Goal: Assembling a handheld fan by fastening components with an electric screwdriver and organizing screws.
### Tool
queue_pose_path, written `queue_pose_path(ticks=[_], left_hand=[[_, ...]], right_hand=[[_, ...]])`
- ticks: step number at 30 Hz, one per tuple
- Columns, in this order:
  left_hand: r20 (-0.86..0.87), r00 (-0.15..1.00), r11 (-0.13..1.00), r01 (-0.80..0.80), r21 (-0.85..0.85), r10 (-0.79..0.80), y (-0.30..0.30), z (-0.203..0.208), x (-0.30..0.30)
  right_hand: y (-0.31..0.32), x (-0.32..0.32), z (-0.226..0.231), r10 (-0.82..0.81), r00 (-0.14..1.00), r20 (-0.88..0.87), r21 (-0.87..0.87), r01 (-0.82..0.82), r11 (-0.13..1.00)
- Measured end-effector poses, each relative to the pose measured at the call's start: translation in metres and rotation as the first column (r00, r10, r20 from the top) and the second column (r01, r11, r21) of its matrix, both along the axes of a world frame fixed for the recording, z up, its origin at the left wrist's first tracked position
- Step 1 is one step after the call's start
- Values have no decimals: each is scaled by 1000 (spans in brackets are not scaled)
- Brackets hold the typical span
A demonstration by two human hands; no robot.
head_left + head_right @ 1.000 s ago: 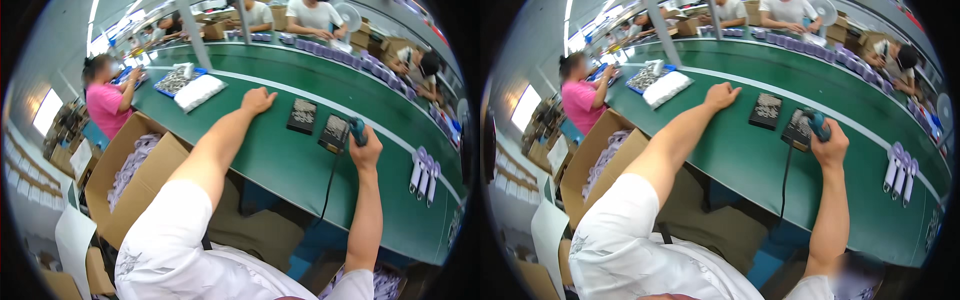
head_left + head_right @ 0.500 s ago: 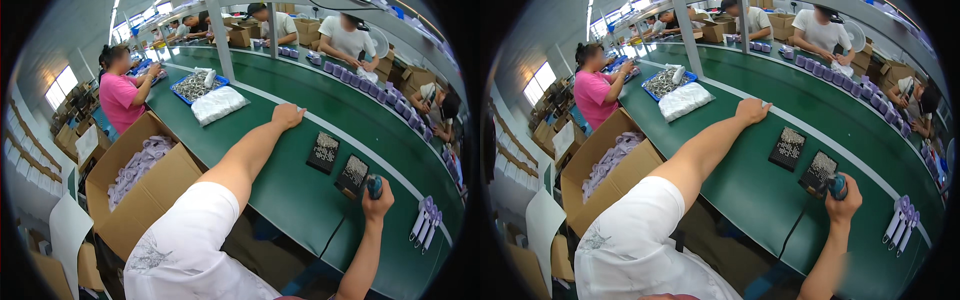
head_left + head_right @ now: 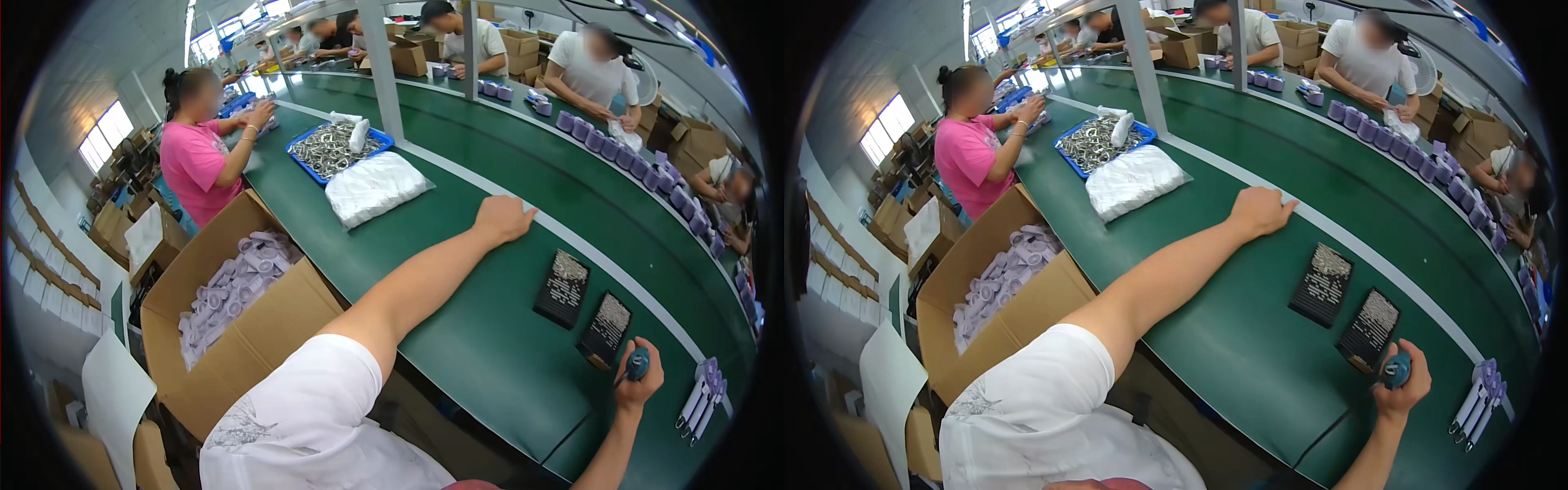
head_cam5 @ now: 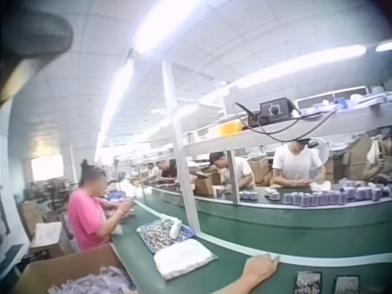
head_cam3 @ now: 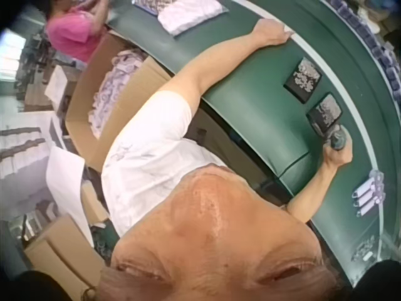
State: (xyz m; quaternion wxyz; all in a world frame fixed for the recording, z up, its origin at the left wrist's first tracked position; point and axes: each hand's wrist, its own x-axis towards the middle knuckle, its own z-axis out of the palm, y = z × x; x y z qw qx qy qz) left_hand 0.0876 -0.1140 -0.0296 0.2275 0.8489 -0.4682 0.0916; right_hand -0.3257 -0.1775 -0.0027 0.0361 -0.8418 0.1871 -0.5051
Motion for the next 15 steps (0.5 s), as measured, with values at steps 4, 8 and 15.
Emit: queue_pose_path(ticks=[4, 8, 15], left_hand=[[-79, 990, 992, 122, 30, -119, 2, 1, 1], [-170, 955, 969, 233, -86, -245, -8, -4, -5], [-325, 896, 952, 266, -150, -302, -8, 4, -11]], right_hand=[[-2, -3, -9, -30, 995, -90, 9, 31, 999], [-10, -21, -22, -87, 989, -116, 131, 102, 986], [-53, -58, -58, -150, 981, 120, 424, 86, 902]])
